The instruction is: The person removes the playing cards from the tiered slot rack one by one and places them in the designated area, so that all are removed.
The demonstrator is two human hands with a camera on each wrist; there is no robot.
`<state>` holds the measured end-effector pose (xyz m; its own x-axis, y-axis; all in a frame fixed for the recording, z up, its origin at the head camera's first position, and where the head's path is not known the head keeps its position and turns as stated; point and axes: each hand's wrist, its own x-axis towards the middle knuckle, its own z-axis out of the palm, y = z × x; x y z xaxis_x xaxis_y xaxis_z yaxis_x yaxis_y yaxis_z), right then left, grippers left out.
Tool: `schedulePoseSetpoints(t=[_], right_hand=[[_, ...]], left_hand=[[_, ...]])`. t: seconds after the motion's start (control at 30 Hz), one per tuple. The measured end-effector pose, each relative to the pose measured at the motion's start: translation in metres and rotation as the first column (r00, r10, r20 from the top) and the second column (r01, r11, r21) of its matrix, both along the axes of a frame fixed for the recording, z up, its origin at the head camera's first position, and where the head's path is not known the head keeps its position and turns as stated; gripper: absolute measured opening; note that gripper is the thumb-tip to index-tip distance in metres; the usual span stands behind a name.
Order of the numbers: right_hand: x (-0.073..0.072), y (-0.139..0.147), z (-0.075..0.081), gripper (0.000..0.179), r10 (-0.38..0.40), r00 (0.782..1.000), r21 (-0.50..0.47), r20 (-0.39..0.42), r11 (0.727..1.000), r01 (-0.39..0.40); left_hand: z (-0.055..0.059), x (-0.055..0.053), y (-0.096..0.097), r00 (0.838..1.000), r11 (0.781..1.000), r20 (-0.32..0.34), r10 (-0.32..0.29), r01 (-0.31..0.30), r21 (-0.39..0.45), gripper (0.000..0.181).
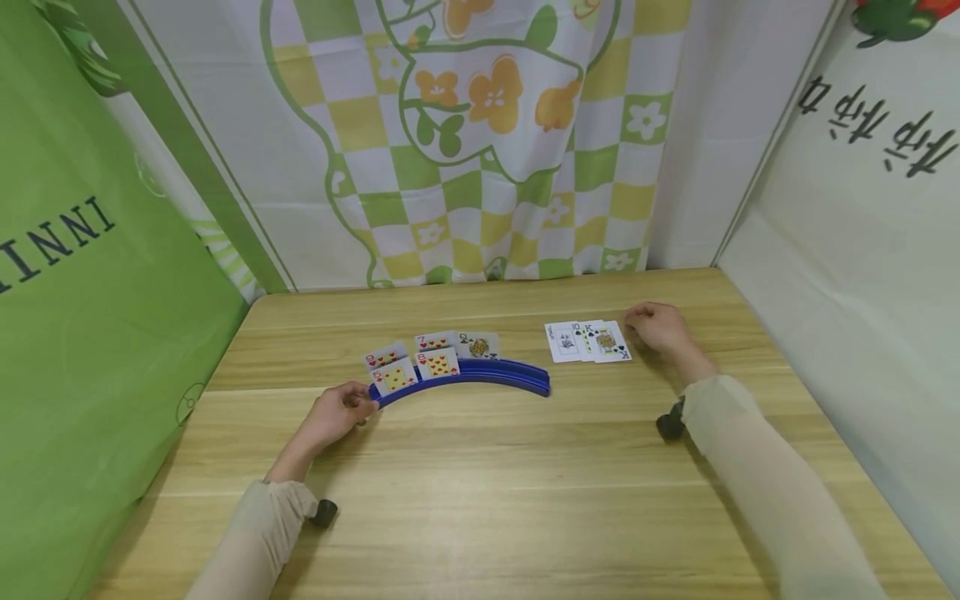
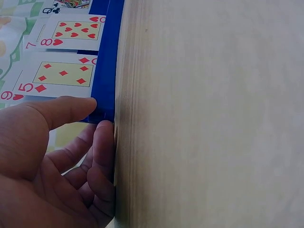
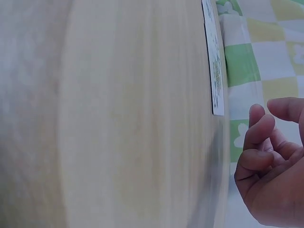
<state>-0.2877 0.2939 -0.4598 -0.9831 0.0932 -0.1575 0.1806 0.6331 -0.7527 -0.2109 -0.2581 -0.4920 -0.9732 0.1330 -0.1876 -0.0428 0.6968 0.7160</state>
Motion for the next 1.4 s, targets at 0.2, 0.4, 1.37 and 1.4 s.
schedulePoseSetpoints(t=[0.2, 0.4, 1.37, 1.4], right_hand=[[0.005, -0.006, 0.006, 0.039, 0.022, 1.000, -0.010, -0.009, 1.000, -0.022], [0.007, -0.010, 0.008, 0.036, 0.033, 0.999, -0.066, -0.020, 0.997, -0.034], [0.010, -0.027, 0.013, 0.033, 0.122, 0.987, -0.151, -0.100, 0.979, -0.137], [0.010, -0.027, 0.013, 0.034, 0.125, 0.987, -0.154, -0.101, 0.978, -0.139]], left_hand=[[0.000, 0.000, 0.001, 1.000, 1.000, -0.012, -0.002, 0.002, 0.000, 0.038], [-0.001, -0.001, 0.001, 1.000, 1.000, -0.021, 0.006, -0.006, 0.011, 0.038], [0.001, 0.001, 0.000, 1.000, 1.000, -0.027, -0.011, 0.011, -0.001, 0.039], [0.001, 0.001, 0.000, 1.000, 1.000, -0.024, -0.011, 0.011, 0.000, 0.040]])
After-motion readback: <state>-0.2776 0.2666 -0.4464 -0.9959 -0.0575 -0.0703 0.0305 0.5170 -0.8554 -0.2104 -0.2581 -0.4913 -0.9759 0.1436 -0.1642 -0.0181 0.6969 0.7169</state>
